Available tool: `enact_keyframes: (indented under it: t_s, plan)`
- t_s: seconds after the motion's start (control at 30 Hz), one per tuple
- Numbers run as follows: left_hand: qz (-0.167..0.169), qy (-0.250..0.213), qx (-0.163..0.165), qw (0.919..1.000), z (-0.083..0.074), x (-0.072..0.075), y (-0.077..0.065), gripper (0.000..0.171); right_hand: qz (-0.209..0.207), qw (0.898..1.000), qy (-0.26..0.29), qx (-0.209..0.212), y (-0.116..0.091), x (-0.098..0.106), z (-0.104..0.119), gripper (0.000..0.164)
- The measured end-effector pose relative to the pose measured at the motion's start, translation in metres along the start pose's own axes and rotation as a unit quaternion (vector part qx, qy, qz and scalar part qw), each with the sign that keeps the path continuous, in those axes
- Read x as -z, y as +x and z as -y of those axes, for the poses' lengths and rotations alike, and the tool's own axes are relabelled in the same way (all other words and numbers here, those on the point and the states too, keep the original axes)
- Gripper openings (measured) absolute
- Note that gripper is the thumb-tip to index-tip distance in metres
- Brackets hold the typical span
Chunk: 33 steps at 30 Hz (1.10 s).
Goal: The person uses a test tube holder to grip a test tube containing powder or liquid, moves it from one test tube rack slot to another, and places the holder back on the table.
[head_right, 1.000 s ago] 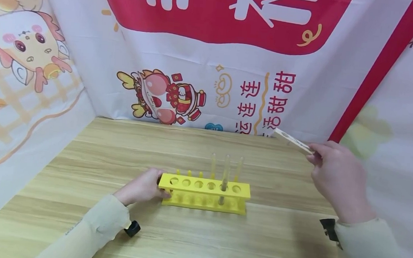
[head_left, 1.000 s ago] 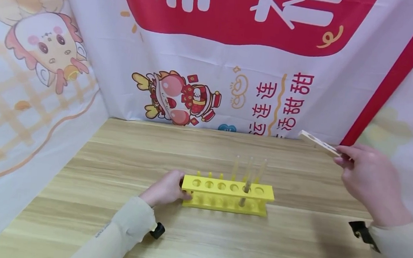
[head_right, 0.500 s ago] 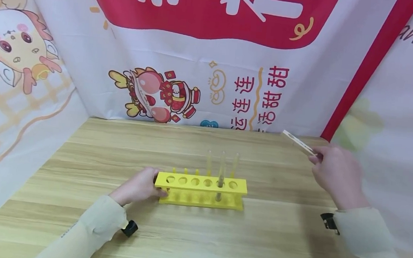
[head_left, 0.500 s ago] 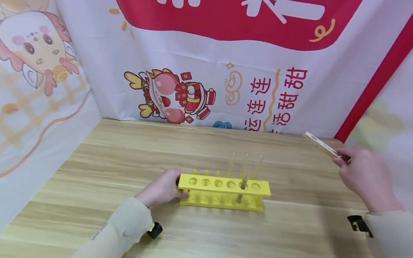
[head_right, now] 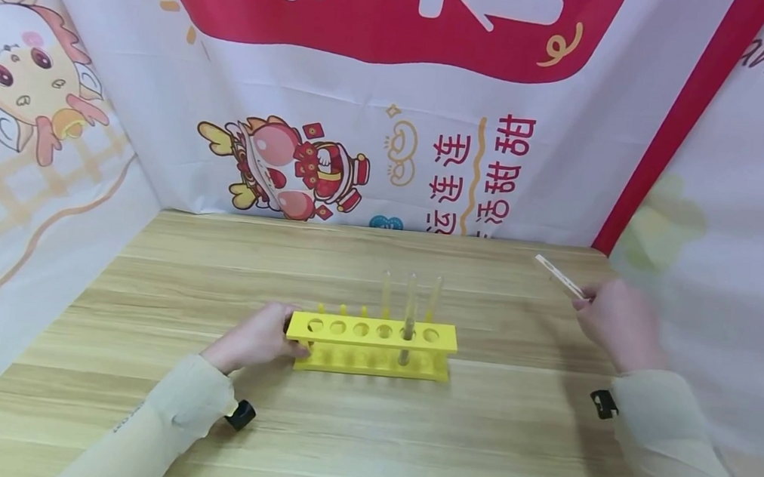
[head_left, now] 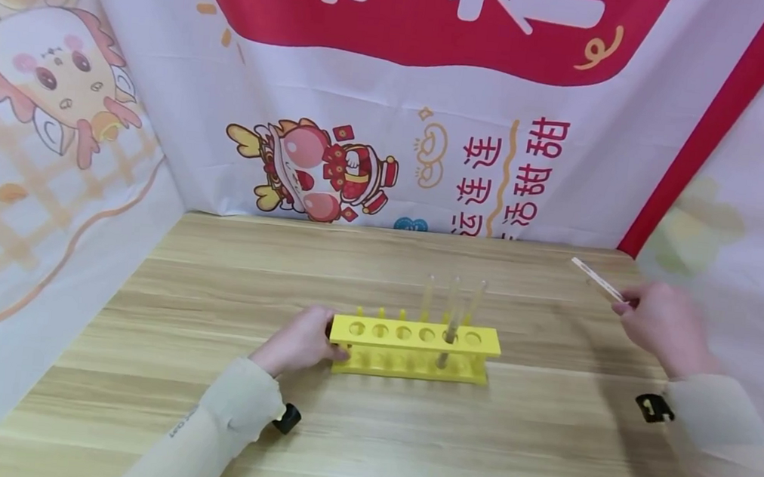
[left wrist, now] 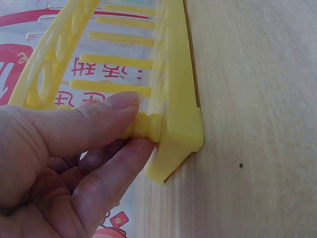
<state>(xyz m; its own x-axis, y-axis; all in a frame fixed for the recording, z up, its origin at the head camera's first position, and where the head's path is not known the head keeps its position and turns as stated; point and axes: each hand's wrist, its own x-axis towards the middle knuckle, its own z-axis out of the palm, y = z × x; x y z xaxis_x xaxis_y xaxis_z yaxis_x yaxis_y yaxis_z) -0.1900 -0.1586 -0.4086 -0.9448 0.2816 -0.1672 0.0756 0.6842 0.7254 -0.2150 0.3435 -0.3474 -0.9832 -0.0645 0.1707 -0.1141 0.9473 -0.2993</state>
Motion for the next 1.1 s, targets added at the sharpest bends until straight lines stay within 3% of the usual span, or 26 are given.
enact_keyframes:
  t_s: [0.23, 0.47, 0.63, 0.97, 1.1]
  plan:
    - [0.0, -0.001, 0.006, 1.0, 0.0, 0.001, 0.0, 0.033, 0.046, 0.999, 0.011, -0.013, 0.008, -0.025, -0.019, 0.017]
    - [0.003, -0.002, 0.01, 0.9999, 0.002, 0.003, 0.001, 0.034, 0.089, 0.996, 0.004, -0.03, 0.014, -0.039, -0.022, 0.026]
    - [-0.001, -0.002, 0.004, 1.0, 0.001, 0.004, 0.001, 0.034, 0.093, 0.995, 0.013, -0.045, 0.022, -0.049, -0.018, 0.03]
    - [0.001, 0.0, -0.006, 1.0, -0.002, 0.002, -0.001, 0.031, 0.122, 0.984, 0.002, -0.133, 0.035, -0.067, -0.023, 0.03]
    - [0.004, -0.001, -0.001, 1.0, -0.002, 0.002, -0.001, 0.034, 0.121, 0.984, -0.009, -0.132, 0.038, -0.07, -0.028, 0.03]
